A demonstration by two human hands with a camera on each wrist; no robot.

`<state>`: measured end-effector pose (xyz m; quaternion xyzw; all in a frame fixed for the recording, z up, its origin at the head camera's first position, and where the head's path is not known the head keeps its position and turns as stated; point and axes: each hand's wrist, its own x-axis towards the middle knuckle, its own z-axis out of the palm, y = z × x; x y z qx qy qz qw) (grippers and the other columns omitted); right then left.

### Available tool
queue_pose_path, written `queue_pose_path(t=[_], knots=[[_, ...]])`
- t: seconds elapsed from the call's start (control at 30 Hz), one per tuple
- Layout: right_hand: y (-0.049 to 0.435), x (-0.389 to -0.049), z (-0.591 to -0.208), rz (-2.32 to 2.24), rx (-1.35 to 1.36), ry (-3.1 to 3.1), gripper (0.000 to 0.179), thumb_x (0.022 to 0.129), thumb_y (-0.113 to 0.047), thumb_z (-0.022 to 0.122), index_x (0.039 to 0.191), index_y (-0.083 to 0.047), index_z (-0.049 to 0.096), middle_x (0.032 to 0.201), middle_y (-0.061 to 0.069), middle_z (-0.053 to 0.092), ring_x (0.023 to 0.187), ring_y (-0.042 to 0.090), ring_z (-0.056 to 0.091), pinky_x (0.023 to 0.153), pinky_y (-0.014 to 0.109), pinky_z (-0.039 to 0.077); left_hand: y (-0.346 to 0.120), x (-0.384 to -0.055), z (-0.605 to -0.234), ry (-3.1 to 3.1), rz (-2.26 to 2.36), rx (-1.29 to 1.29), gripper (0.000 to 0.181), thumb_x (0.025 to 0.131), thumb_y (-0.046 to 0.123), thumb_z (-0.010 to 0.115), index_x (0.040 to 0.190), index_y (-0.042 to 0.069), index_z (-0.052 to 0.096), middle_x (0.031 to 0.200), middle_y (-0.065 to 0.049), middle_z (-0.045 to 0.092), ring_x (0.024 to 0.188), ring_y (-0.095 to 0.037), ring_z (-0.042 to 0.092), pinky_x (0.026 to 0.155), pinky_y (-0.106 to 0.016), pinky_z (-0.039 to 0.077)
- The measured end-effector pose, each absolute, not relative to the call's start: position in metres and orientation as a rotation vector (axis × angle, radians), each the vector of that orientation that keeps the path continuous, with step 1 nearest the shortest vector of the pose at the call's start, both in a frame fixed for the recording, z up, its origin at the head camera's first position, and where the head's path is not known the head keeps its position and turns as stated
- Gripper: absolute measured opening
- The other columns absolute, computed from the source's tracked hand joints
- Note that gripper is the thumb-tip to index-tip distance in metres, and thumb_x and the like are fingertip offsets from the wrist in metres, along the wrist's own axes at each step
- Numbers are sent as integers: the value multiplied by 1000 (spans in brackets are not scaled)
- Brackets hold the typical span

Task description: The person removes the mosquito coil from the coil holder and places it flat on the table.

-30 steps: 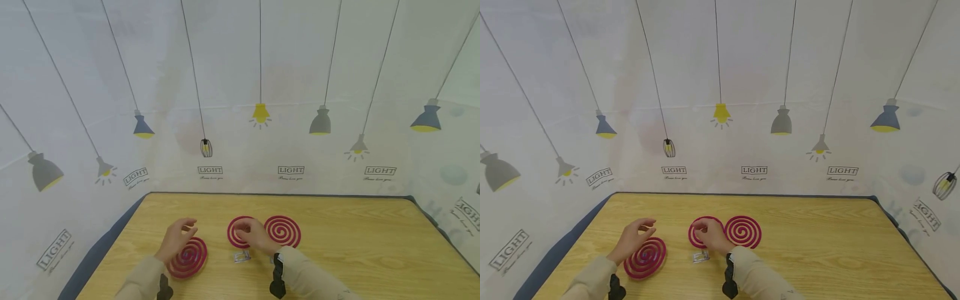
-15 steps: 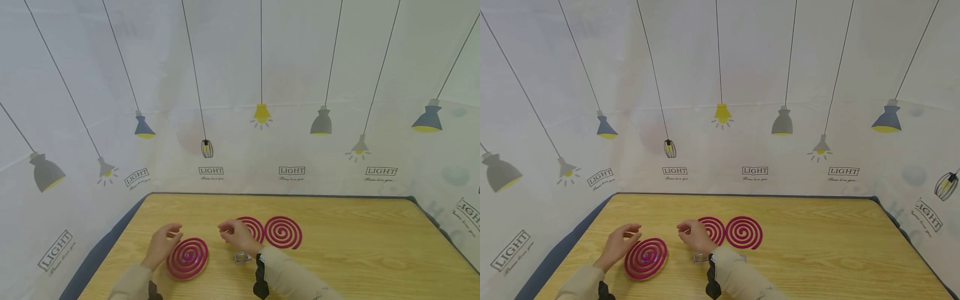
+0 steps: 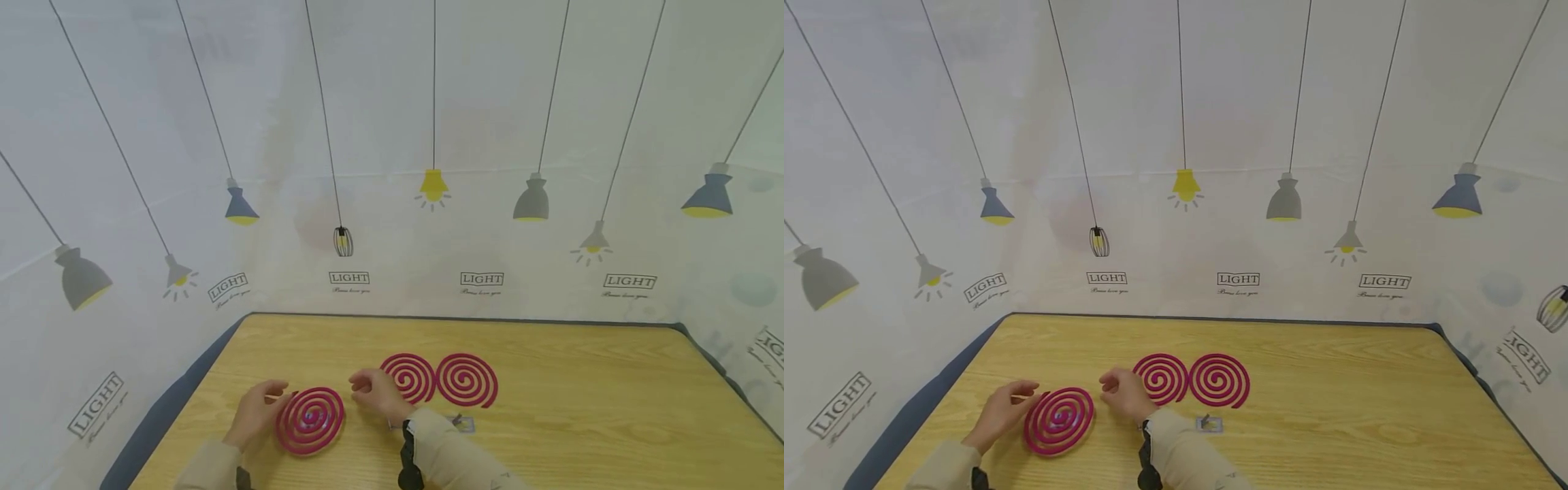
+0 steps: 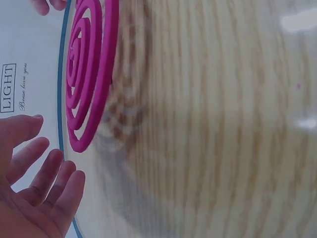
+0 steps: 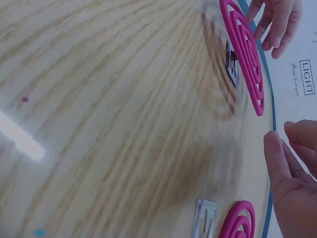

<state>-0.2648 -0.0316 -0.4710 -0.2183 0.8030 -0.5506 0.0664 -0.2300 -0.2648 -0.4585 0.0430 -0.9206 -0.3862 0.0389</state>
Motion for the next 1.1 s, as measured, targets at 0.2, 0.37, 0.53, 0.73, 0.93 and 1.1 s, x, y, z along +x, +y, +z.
queue_pose_path(t=[0.2, 0.37, 0.53, 0.73, 0.93, 1.1], knots=[[-38, -265, -479, -1609, -646, 2458, 20, 78, 3, 61, 98, 9, 58, 87, 15, 61, 80, 25, 57, 68, 26, 48, -269, -229, -464, -2879, -1192, 144, 31, 84, 14, 56, 108, -6, 55, 99, -18, 58, 86, -29, 56, 73, -40, 49], [-42, -266, -485, -1570, -715, 2486, 20, 77, 4, 61, 96, 11, 58, 86, 17, 61, 80, 26, 59, 68, 25, 49, -272, -230, -470, -2877, -1182, 112, 28, 82, 10, 57, 105, -8, 56, 92, -17, 61, 83, -29, 58, 72, -40, 49], [-47, -264, -488, -1555, -727, 2455, 22, 78, 3, 61, 97, 13, 58, 86, 18, 63, 80, 25, 60, 67, 22, 49, -273, -229, -473, -2887, -1196, 156, 28, 81, 9, 58, 104, -8, 57, 87, -13, 62, 79, -25, 58, 68, -37, 49], [-54, -261, -488, -1558, -650, 2414, 23, 78, 1, 62, 99, 10, 58, 87, 16, 62, 80, 24, 60, 65, 23, 50, -274, -229, -475, -2889, -1200, 179, 26, 80, 8, 60, 102, -7, 58, 83, -9, 62, 76, -21, 57, 65, -33, 49], [-58, -258, -490, -1609, -577, 2376, 22, 76, 5, 62, 98, 9, 59, 85, 13, 60, 77, 22, 59, 64, 26, 51, -274, -229, -479, -2870, -1207, 164, 22, 80, 5, 60, 99, -6, 60, 80, -8, 61, 76, -21, 57, 63, -31, 48], [-59, -259, -491, -1699, -545, 2310, 21, 75, 8, 61, 96, 10, 59, 81, 12, 58, 70, 20, 59, 59, 24, 51, -273, -228, -480, -2855, -1215, 155, 23, 80, 3, 60, 100, -7, 60, 81, -8, 61, 75, -21, 57, 62, -31, 49]])
